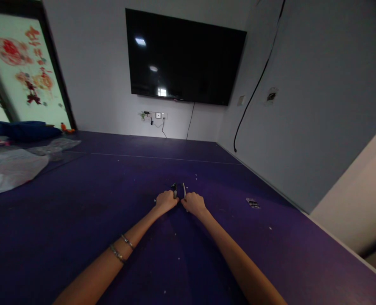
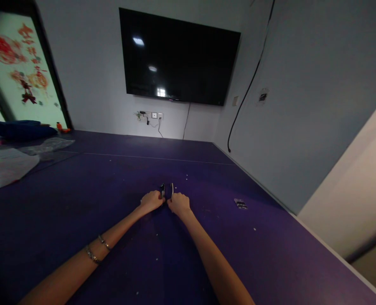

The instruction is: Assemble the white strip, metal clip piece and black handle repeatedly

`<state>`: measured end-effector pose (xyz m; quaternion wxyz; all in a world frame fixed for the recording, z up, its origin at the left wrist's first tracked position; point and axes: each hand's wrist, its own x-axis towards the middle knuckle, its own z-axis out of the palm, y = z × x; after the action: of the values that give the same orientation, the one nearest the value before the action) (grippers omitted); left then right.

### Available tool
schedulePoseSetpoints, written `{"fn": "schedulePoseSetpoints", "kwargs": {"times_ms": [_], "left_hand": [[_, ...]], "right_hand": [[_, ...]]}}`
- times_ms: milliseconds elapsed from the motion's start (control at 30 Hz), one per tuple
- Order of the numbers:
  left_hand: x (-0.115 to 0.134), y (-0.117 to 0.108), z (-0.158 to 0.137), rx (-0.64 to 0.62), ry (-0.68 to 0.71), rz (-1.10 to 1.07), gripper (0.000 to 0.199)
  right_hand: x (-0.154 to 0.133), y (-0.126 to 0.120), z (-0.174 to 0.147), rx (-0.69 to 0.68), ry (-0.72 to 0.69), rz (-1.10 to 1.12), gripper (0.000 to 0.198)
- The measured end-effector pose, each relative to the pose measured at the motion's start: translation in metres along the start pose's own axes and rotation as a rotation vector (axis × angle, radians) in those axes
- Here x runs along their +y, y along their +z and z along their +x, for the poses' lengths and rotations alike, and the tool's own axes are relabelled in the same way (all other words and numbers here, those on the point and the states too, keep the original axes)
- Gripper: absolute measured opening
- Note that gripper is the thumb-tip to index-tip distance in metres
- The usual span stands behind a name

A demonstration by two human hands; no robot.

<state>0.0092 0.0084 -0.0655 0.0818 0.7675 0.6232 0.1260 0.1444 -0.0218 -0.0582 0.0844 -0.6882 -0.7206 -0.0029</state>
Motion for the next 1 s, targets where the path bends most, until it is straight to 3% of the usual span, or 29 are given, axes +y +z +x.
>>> {"fn": "schedulePoseSetpoints", "kwargs": {"times_ms": [133,267,467,600,733,867,1000], "left_hand": [[-0.003,0.0,0.002,0.024,-0.023,-0.07,0.04],[-0.013,0.001,0.008,0.131,0.001,-0.175,0.04],[-0.026,0.009,0.015,0.255,0.014,-0.378,0.036],[-0.029,0.01,0.015,0.285,0.017,-0.486,0.035],[-0.03,0.009,0.015,0.283,0.034,-0.509,0.035],[-0.031,0.009,0.015,0.291,0.044,-0.538,0.034],[-0.031,0.009,0.015,0.304,0.049,-0.559,0.034]], "right_hand": [[0.008,-0.003,-0.002,0.017,-0.004,0.029,0.044],[0.041,-0.012,-0.009,0.074,0.028,0.074,0.04],[0.146,-0.021,-0.019,0.325,0.06,0.168,0.026],[0.226,-0.015,-0.03,0.371,0.127,0.173,0.03],[0.28,-0.009,-0.044,0.392,0.153,0.168,0.037],[0.305,-0.004,-0.052,0.37,0.102,0.122,0.044],[0.311,-0.003,-0.053,0.306,0.151,0.124,0.044]]}}
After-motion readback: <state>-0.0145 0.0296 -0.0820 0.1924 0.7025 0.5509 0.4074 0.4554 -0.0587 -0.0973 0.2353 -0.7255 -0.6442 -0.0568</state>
